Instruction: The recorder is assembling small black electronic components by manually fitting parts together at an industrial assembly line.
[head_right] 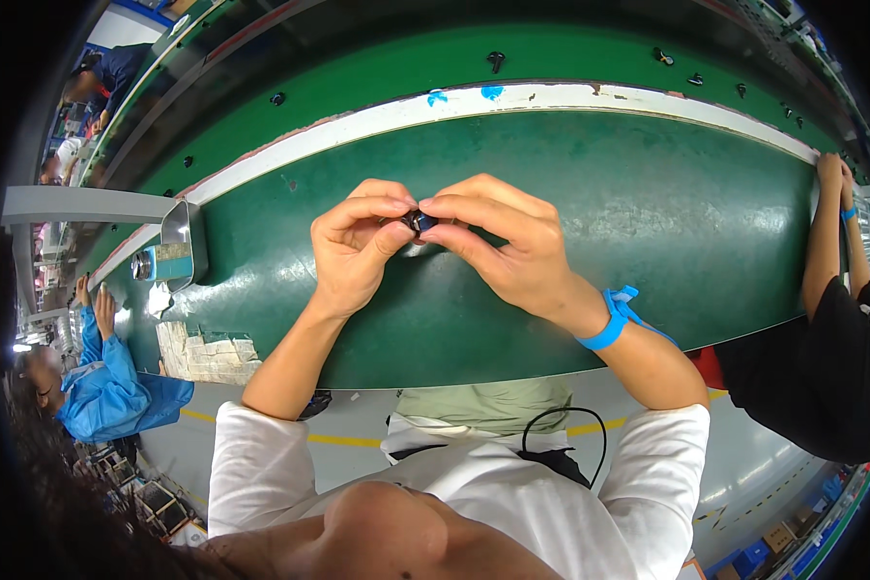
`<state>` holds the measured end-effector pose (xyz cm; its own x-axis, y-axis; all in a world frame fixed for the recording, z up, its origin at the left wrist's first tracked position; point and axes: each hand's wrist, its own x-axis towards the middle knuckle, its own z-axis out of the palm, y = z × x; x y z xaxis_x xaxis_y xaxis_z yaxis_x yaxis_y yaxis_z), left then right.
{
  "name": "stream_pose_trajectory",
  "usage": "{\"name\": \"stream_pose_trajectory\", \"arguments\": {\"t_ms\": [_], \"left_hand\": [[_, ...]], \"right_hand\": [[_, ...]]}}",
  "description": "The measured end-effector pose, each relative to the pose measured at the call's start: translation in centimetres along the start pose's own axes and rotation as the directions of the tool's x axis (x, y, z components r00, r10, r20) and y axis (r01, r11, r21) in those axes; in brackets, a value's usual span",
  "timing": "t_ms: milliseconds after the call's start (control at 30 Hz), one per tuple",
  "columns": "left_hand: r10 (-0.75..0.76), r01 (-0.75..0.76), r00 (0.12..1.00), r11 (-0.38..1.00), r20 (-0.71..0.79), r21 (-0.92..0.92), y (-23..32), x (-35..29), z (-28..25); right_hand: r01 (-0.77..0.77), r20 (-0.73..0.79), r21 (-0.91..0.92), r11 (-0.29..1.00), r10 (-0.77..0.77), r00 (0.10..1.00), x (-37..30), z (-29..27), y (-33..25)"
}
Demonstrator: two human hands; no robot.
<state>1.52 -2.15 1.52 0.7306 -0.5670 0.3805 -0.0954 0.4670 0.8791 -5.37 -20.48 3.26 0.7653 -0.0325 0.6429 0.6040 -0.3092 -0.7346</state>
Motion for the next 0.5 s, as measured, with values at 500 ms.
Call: {"name": "stream_pose_trajectory", "arguments": {"t_ms": [500], "left_hand": [[-0.020, 0.017, 0.998, 0.999, 0.056, 0.051, 0.21, -0.13, -0.44]], "right_hand": [[-0.068, 0.042, 0.093, 0.993, 0.064, 0.997, -0.34, -0.16, 0.07]]}}
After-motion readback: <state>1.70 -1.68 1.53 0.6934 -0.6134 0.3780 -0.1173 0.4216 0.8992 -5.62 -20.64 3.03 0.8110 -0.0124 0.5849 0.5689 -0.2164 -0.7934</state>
